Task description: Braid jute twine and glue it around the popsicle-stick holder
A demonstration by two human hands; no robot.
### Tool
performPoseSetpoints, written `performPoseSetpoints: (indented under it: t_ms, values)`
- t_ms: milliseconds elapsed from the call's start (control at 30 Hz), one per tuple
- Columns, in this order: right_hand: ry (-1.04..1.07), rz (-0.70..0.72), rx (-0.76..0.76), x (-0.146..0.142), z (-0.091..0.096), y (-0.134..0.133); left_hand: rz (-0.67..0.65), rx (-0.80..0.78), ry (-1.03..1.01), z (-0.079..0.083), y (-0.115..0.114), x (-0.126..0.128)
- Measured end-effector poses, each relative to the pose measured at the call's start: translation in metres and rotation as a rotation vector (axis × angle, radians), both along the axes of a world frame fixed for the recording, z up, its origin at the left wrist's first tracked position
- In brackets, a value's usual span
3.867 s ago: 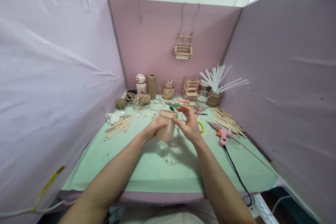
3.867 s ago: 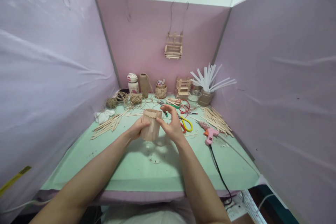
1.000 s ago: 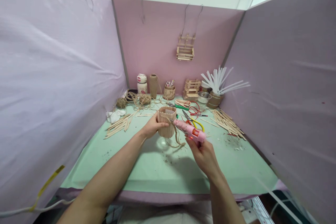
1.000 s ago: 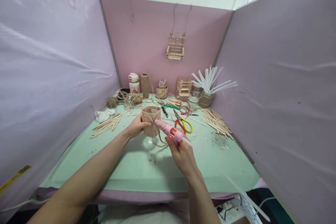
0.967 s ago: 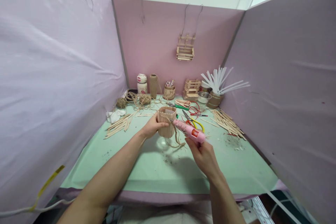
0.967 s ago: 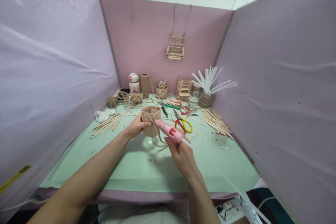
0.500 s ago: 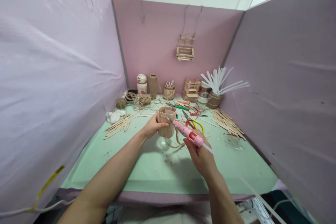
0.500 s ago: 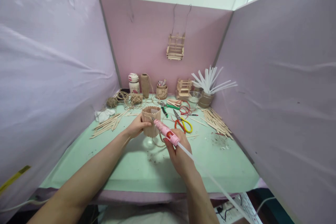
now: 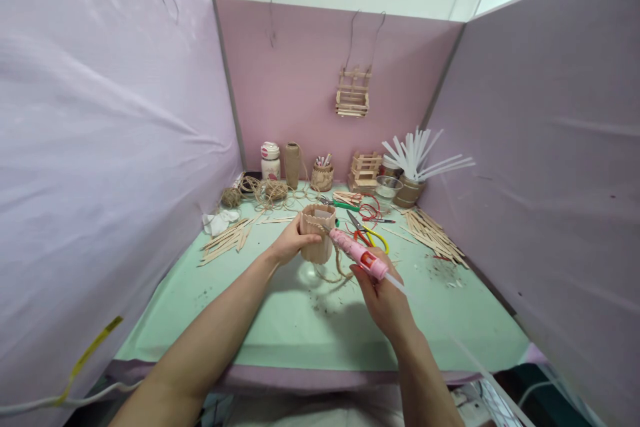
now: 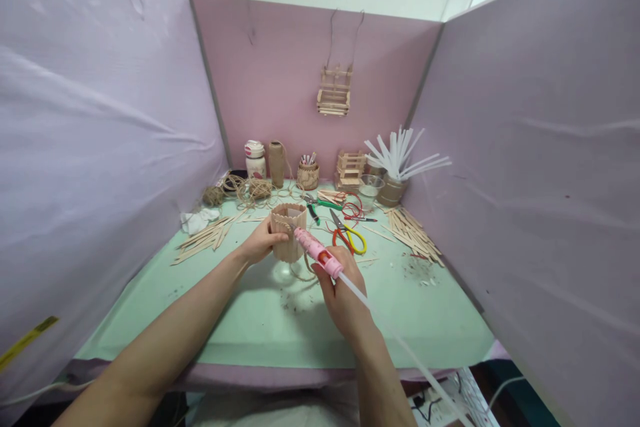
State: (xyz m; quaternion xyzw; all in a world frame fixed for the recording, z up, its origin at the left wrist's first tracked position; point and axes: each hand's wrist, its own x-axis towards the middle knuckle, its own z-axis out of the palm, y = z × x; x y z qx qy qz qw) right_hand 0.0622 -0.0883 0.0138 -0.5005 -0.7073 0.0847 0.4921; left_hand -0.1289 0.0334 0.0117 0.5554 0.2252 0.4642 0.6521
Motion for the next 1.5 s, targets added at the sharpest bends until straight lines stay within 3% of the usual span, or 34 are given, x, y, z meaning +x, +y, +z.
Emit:
performPoseSetpoints:
  t_ms: [1500]
  values:
    - [0.027, -0.004, -0.006, 0.0077, 0.0006, -0.0011, -0.093, 0.011, -0.032, 0.0080, -0.0062, 0.0018]
